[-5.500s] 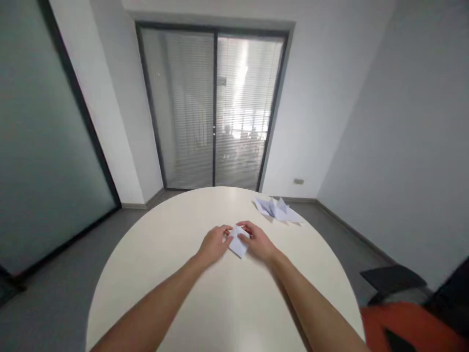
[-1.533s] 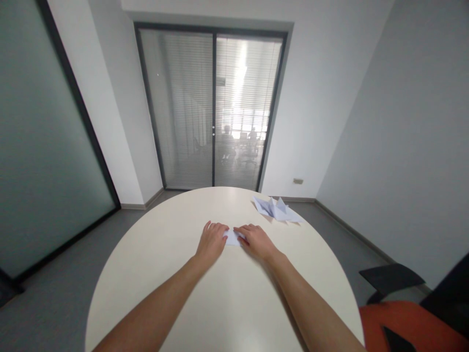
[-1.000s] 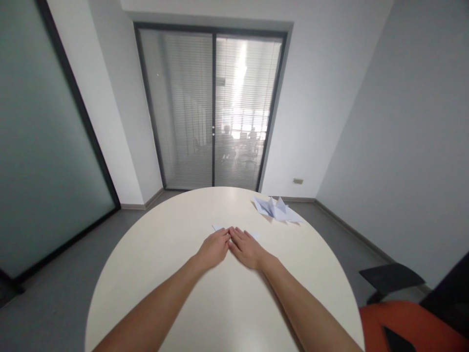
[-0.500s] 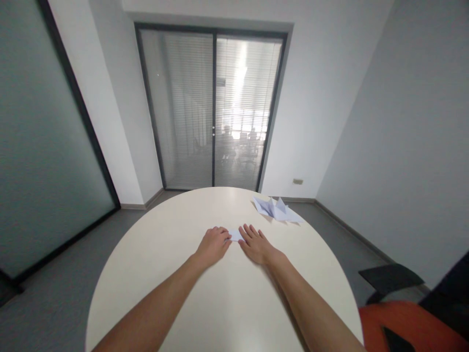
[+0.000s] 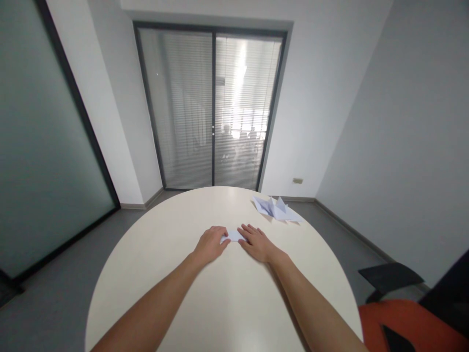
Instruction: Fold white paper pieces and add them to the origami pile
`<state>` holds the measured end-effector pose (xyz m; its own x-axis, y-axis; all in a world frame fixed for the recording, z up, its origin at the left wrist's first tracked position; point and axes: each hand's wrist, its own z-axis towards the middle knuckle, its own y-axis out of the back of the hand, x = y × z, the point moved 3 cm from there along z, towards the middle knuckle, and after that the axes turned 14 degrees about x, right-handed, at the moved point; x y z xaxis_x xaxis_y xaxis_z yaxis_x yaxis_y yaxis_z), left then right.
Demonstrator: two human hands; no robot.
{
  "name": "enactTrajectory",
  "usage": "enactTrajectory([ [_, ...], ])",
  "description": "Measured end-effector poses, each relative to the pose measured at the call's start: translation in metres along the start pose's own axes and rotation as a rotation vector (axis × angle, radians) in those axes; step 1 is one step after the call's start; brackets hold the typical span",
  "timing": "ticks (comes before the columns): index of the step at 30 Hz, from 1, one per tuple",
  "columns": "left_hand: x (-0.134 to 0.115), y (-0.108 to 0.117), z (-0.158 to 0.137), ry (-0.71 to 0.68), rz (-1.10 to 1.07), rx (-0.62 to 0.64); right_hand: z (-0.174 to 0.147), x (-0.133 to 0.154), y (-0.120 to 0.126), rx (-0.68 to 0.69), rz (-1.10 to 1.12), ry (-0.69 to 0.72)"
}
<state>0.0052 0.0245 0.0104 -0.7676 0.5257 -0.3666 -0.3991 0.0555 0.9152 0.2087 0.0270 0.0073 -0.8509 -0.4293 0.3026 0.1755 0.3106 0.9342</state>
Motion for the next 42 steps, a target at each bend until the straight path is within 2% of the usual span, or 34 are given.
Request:
enactTrajectory([
  [6,0.003,-0.003,0.002,0.002,-0.005,-0.048,-0.004,-0.004,0.011,-0.155,-0.031,0.105],
  [12,0.005,-0.002,0.002,-0.016,-0.022,-0.085,-0.007,-0.004,0.018,-0.232,-0.021,0.133],
  [21,-0.002,0.006,0.000,-0.066,0.076,-0.116,-0.011,0.000,0.026,-0.272,0.035,0.146],
  [31,-0.003,0.012,0.001,-0.040,0.087,-0.143,-0.009,-0.001,0.029,-0.258,0.078,0.124],
  [34,0.000,0.012,0.000,-0.003,0.101,-0.191,-0.008,-0.003,0.030,-0.256,0.063,0.056],
  [37,0.009,0.007,-0.001,0.051,0.104,-0.262,-0.008,-0.008,0.033,-0.308,0.045,-0.070],
  [42,0.023,-0.008,0.000,0.140,0.089,-0.189,-0.008,-0.020,0.041,-0.412,0.045,-0.210],
])
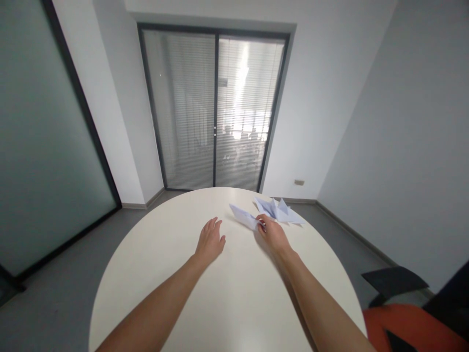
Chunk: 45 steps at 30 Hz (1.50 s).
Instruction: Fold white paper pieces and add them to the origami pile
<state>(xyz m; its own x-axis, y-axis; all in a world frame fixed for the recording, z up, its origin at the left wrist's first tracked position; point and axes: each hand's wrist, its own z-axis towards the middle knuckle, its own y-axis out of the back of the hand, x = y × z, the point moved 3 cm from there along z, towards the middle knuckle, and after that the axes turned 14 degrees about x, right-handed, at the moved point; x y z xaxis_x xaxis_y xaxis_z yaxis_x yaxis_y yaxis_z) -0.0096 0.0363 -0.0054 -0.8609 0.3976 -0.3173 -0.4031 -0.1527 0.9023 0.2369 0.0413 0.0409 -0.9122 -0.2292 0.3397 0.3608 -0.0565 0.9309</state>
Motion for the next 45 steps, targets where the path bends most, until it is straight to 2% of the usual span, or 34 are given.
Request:
enactTrajectory([
  [5,0.003,-0.001,0.001,0.027,0.001,0.046,0.009,-0.005,0.004,-0.049,-0.073,-0.069],
  [9,0.003,0.000,0.002,0.032,-0.002,0.086,0.020,-0.003,0.009,-0.090,-0.212,-0.094],
  [16,0.007,-0.003,0.004,0.010,-0.029,0.106,0.045,-0.007,0.016,-0.067,-0.422,-0.138],
  [21,0.007,-0.003,0.005,0.007,-0.028,0.118,0.050,-0.015,0.007,-0.058,-0.470,-0.137],
  [32,0.005,-0.001,0.006,0.009,-0.008,0.127,0.044,-0.015,-0.016,-0.083,-0.472,-0.171],
  [38,0.002,0.000,0.004,0.009,0.021,0.139,0.036,0.002,-0.016,-0.082,-0.449,-0.137],
  [41,-0.001,0.000,0.002,0.030,0.061,0.165,0.028,0.019,-0.020,-0.037,-0.351,-0.103],
  [45,-0.004,-0.001,0.000,0.052,0.086,0.205,0.012,0.040,-0.033,0.115,-0.207,-0.069],
])
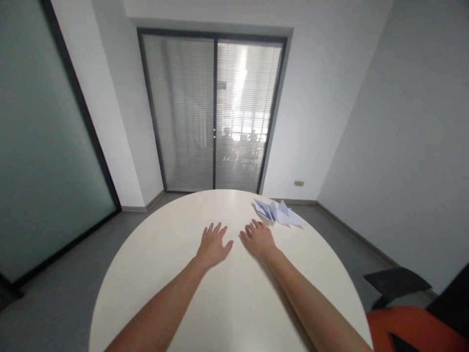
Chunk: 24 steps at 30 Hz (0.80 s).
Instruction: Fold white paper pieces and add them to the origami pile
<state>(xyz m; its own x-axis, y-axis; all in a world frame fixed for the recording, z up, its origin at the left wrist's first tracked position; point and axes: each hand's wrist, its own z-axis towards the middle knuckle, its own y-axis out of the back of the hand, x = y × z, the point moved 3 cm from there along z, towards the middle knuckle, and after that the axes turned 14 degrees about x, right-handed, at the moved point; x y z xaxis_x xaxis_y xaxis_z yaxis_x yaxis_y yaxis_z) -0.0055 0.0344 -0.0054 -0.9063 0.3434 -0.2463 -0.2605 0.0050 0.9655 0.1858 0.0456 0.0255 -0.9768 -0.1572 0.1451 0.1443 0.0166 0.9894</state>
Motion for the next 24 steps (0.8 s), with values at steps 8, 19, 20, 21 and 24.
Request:
enactTrajectory([
  [8,-0.006,0.000,-0.004,-0.004,0.014,0.120,-0.030,0.002,-0.017,0.132,0.089,0.187],
  [19,-0.010,0.003,-0.007,-0.045,0.019,0.193,-0.035,-0.004,-0.015,0.245,0.129,0.210],
  [20,-0.010,0.003,-0.007,-0.045,0.020,0.194,-0.035,-0.004,-0.015,0.248,0.130,0.209],
  [21,-0.010,0.003,-0.007,-0.044,0.020,0.196,-0.035,-0.004,-0.015,0.251,0.131,0.209],
  [24,-0.011,0.004,-0.006,-0.041,0.016,0.206,-0.034,-0.006,-0.016,0.252,0.132,0.212],
])
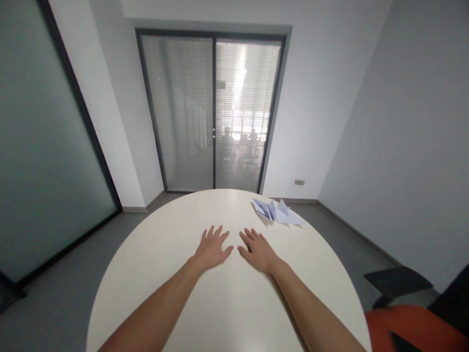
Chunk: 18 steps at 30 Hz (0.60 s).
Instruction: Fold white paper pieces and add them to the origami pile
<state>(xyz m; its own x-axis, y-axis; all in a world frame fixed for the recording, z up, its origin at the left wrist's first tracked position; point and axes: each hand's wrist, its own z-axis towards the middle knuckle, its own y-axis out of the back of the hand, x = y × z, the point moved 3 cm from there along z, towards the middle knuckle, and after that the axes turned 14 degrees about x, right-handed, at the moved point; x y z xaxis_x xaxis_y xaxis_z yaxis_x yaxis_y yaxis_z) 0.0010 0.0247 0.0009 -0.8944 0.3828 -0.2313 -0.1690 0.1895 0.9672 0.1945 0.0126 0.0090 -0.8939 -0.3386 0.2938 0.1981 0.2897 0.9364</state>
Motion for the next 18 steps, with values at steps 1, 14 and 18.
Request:
enactTrajectory([
  [1,0.000,0.000,0.000,0.000,-0.002,0.004,0.000,-0.001,0.000,-0.002,0.000,0.001],
  [14,0.000,0.000,0.002,0.003,-0.008,0.003,-0.008,-0.007,0.038,-0.273,-0.051,-0.190],
  [18,0.003,-0.001,0.003,0.003,-0.019,0.001,-0.011,-0.030,0.070,-0.406,-0.066,-0.478],
])
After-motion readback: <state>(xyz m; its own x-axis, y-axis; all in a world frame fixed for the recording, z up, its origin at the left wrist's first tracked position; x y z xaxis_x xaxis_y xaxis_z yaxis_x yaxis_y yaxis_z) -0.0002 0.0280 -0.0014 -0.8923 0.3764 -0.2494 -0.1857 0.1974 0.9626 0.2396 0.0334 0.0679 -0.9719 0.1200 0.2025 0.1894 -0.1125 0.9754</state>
